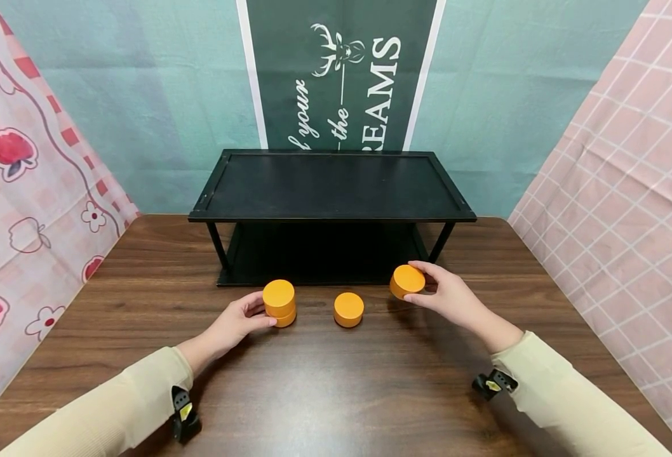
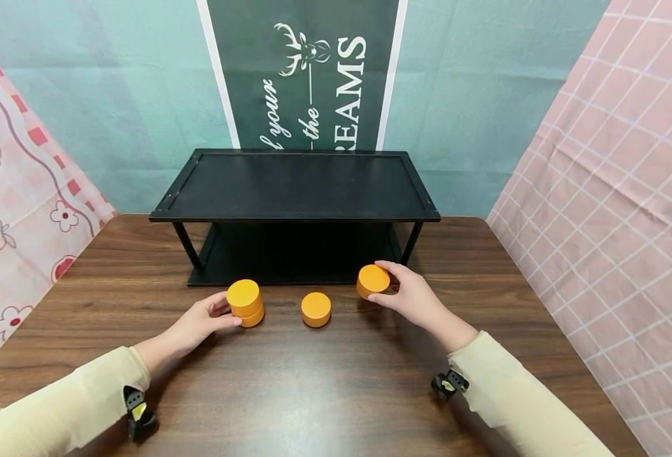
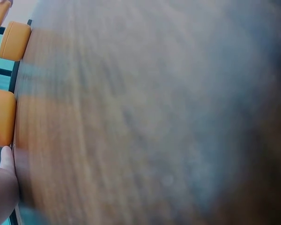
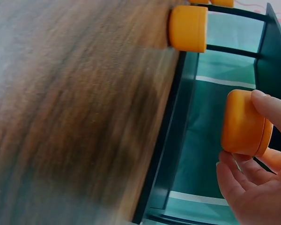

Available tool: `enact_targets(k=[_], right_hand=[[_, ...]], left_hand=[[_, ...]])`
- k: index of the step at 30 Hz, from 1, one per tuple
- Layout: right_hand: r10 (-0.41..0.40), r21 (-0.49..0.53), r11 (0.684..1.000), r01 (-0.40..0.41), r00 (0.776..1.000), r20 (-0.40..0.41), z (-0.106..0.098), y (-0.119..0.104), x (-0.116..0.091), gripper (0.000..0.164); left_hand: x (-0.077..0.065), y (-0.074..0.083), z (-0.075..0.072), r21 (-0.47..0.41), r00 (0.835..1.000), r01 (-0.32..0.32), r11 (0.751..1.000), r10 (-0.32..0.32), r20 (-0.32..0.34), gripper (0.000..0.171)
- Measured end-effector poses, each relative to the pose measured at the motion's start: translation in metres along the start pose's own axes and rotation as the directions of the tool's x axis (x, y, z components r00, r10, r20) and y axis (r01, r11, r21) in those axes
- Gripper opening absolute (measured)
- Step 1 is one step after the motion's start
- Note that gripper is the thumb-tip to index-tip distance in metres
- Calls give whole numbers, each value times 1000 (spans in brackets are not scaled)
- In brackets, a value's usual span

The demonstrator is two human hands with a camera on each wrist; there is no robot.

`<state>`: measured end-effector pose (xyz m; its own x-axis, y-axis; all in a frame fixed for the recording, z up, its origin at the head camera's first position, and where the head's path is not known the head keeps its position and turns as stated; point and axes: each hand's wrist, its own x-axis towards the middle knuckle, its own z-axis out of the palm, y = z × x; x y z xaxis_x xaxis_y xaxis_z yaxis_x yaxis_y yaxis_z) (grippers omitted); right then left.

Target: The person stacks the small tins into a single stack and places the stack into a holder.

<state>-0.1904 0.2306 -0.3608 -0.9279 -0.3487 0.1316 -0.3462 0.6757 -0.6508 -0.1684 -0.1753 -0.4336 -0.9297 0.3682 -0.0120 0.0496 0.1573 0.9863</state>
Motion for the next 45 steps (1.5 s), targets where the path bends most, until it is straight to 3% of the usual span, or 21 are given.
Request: enact_targets(k=[12,45], right_hand=[[-25,-6,1000,25,999,-33,-5,-14,2,67],[-128,40,991,128,992,-4,22,-46,27,67]], left_hand=[[-1,-2,-3,2,1000,9,1000,-9,-4,59],[0,-3,0,26,999,32,999,-32,-10,61]])
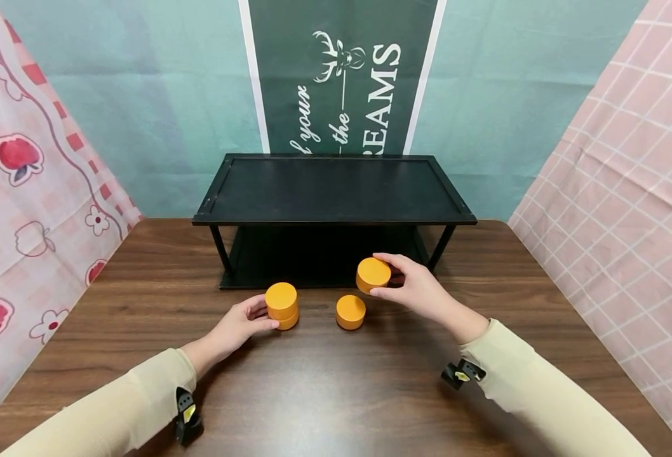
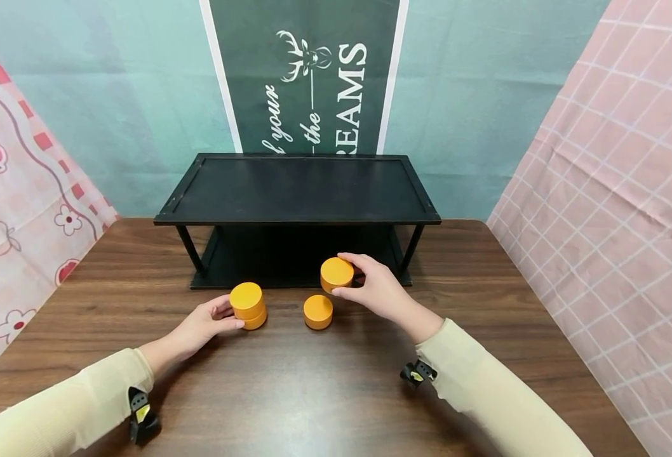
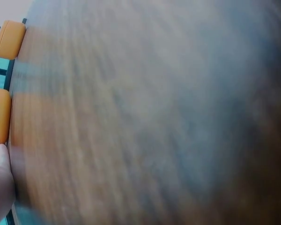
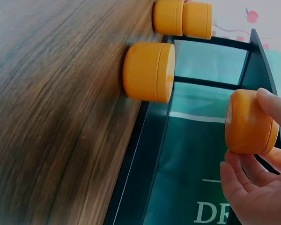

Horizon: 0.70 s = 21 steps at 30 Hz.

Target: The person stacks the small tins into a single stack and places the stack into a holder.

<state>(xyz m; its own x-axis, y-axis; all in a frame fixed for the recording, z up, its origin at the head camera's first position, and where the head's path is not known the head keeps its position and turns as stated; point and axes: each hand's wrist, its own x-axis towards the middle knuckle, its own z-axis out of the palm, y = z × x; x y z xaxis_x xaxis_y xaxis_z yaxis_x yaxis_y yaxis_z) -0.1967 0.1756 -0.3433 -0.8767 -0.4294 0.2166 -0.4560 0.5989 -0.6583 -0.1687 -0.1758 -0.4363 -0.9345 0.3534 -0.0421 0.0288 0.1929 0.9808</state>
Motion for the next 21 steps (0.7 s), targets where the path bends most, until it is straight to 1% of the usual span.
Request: enact_targets(k=[7,11,21], right_hand=[[-5,5,1000,5,1000,22,6,-8,8,68],[-21,14,1000,21,999,33,11,-12,12,68],[-49,29,998,47,997,61,23,-18,22,67]], left_hand=[[0,0,0,1,1000,12,1000,-12,-7,63],[-1,0,0,17,1000,13,1000,-13,-10,63],[-1,0,1,5,1000,-11,1000,11,4,61]])
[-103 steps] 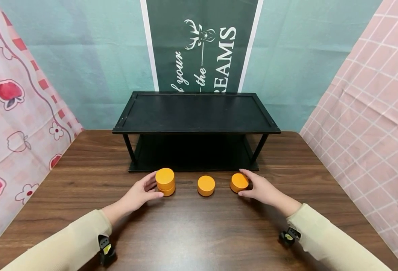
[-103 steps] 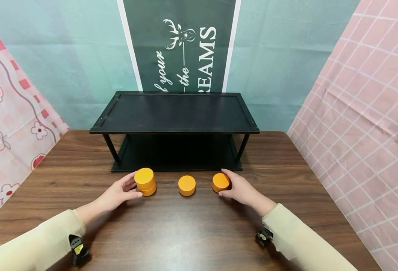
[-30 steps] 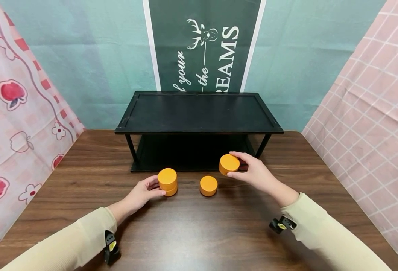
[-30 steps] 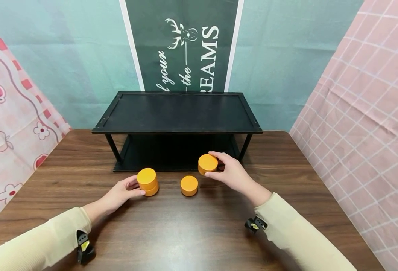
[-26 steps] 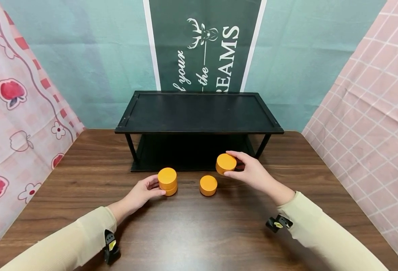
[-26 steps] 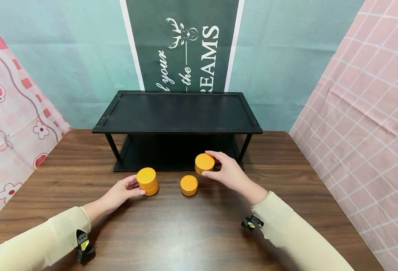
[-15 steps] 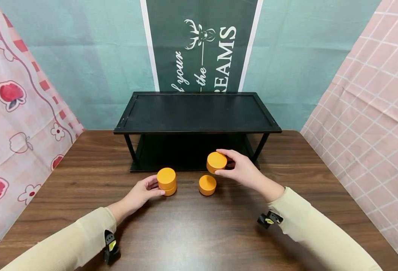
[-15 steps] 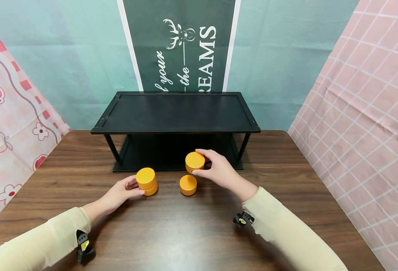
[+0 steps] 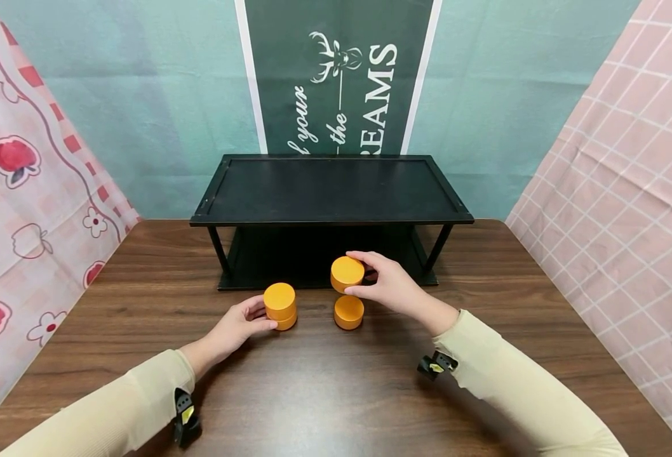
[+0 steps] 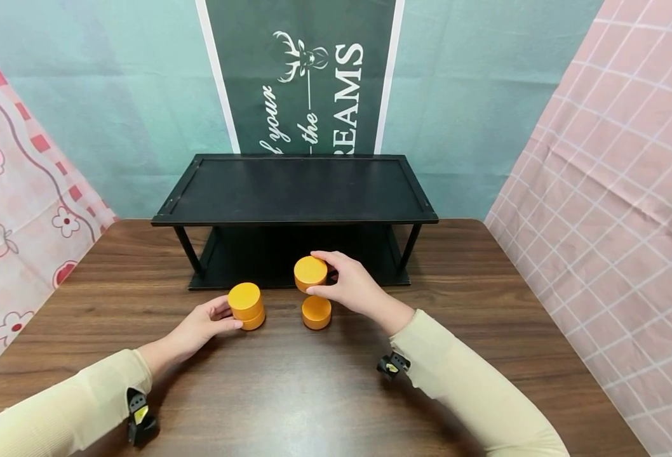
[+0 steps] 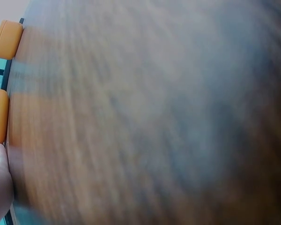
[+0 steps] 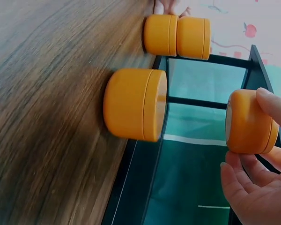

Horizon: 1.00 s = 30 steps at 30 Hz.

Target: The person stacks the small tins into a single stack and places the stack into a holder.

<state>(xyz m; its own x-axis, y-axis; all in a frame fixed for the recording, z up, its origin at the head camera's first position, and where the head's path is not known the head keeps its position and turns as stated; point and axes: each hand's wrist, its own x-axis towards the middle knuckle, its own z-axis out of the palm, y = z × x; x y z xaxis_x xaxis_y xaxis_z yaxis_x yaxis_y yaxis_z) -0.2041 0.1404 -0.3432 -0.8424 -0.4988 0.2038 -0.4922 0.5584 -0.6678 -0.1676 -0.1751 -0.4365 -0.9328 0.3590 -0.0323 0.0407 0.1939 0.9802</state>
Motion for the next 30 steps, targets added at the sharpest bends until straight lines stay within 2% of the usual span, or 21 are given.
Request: enact_targets(k=[8,16,19,30], right_hand=[[-36,8,999,36,999,11,11,-4,12,65],[-29,16,999,28,999,43,23,-12,20,65],[-26,15,1000,26,998,50,27,-15,23,65],[-66,34,997,63,995,80,44,-26,33,66]], left_hand=[[1,1,-1,9,1000,-4,1000,4,-5,62],[0,2,-1,21,1000,10,1000,-10,-14,62],[-1,1,-1,35,1000,-2,999,2,-8,61],[0,2,0,8,1000,7,1000,-7,-4,61]])
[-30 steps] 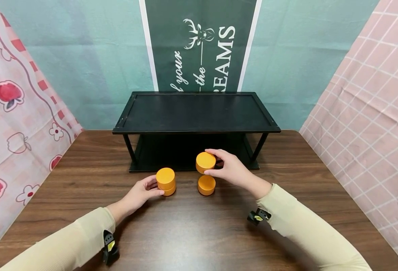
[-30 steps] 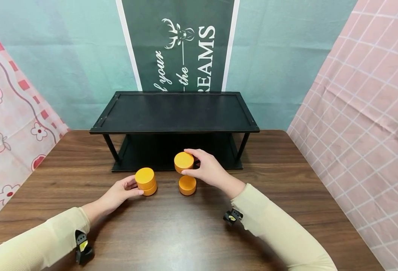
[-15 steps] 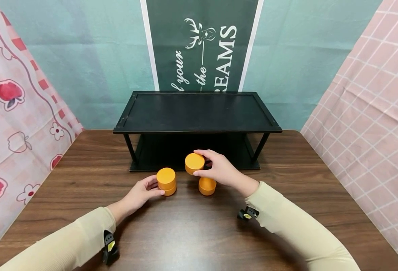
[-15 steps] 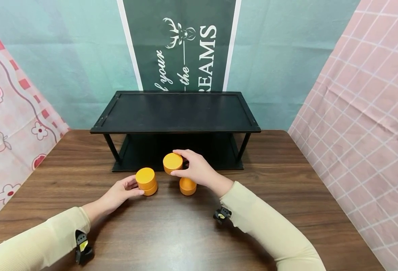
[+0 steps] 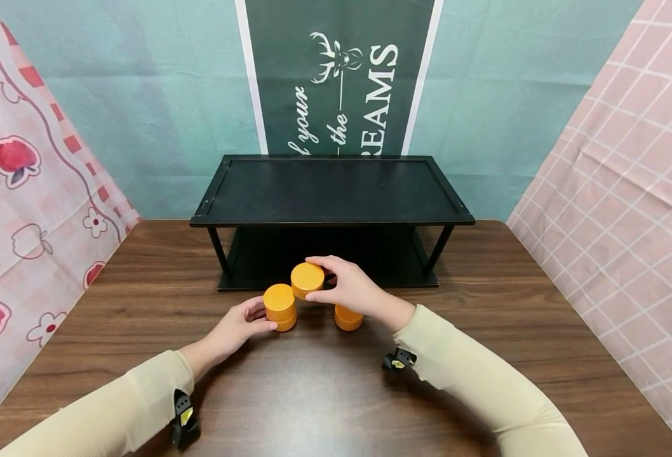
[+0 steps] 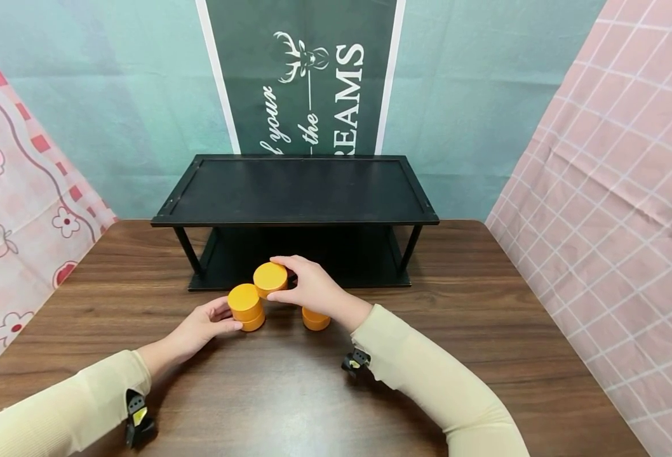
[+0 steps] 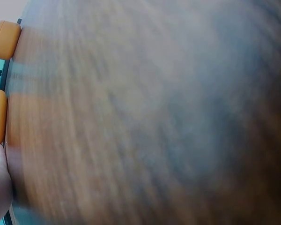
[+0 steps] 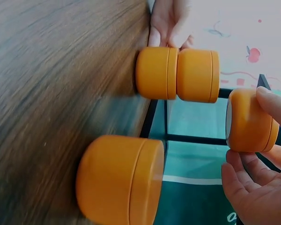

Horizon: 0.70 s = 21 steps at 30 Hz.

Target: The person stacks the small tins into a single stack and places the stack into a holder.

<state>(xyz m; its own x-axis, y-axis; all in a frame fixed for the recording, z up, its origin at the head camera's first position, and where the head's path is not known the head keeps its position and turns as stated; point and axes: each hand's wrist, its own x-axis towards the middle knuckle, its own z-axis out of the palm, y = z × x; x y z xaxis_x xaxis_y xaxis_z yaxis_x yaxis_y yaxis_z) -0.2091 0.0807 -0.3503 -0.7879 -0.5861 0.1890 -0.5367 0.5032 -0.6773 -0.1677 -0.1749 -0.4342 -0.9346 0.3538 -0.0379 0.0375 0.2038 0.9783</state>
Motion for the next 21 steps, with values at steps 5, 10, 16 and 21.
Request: enact_targets(k=[5,10,16,21], right_hand=[[-6,-10,1000,6,1000,10,7,-2,4,65],[-30,-1,1000,30,999,19,13,-5,8,65],[-48,9,999,47,998,35,21,-12,14,65],[-42,17,999,41,998,56,27,-16,17,64]], left_hand=[[0,-1,1,-9,1000,-8,1000,8,7,62],[-1,-1,-1,-12,1000,-19,1000,19,14,61],[0,-2,-1,-18,999,-27,999,27,17,61],[1,-4,0,-23,999,-30,999,31,12,60]])
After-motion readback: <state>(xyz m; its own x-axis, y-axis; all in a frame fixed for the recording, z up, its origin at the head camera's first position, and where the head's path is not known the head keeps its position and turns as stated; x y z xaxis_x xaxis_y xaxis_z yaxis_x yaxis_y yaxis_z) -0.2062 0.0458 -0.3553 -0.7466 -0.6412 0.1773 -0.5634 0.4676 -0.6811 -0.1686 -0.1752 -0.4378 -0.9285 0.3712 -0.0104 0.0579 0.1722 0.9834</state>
